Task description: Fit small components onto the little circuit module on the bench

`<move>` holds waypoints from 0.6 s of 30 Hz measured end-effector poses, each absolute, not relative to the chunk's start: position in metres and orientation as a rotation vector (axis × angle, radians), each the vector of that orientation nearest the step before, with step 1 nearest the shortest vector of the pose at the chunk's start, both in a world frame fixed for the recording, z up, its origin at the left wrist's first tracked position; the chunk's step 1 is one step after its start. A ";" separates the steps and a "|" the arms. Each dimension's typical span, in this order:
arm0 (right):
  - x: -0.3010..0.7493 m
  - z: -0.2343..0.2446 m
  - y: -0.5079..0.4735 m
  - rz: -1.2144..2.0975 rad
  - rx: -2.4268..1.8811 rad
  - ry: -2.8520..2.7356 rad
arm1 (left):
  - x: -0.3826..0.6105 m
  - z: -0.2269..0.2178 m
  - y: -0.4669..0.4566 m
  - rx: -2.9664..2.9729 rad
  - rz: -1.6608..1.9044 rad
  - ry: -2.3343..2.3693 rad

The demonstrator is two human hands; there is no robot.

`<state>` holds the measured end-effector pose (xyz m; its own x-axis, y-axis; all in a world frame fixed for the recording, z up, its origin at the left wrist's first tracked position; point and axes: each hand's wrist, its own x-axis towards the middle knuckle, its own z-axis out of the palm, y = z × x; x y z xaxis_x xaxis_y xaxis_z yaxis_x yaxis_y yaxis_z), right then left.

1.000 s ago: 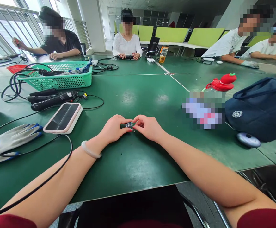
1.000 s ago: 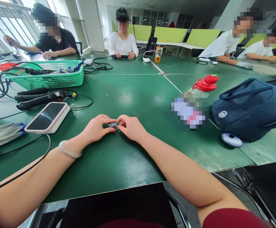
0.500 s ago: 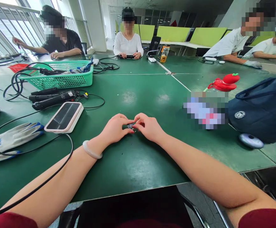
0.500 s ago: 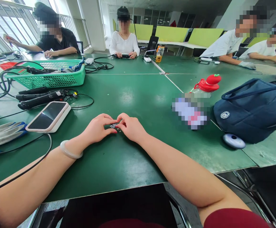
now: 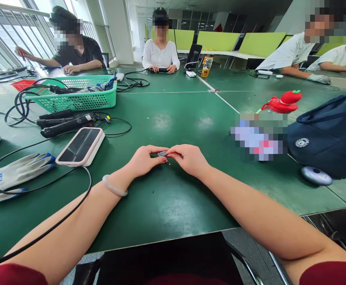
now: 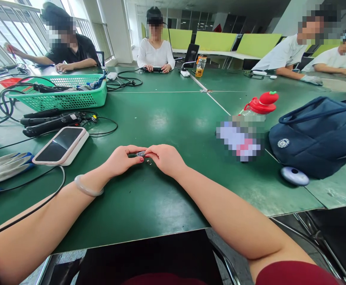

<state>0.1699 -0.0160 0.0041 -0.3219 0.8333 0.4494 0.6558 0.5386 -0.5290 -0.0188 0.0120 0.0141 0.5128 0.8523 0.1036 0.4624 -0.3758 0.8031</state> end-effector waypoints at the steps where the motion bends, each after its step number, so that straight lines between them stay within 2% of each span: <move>1: 0.170 0.004 -0.016 0.333 -1.207 -2.081 | -0.019 0.014 0.012 2.024 0.671 1.071; 8: 0.170 0.005 -0.017 0.337 -1.283 -2.097 | -0.021 0.011 0.014 2.130 0.695 1.239; 18: 0.150 -0.008 -0.010 0.149 -1.412 -2.328 | -0.024 0.002 0.020 2.064 0.794 1.431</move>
<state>0.1499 -0.0100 -0.0078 -0.4017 0.8688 0.2894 0.8247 0.4806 -0.2981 -0.0243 0.0204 0.0024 0.2766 0.9443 0.1784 0.6514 -0.3207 0.6877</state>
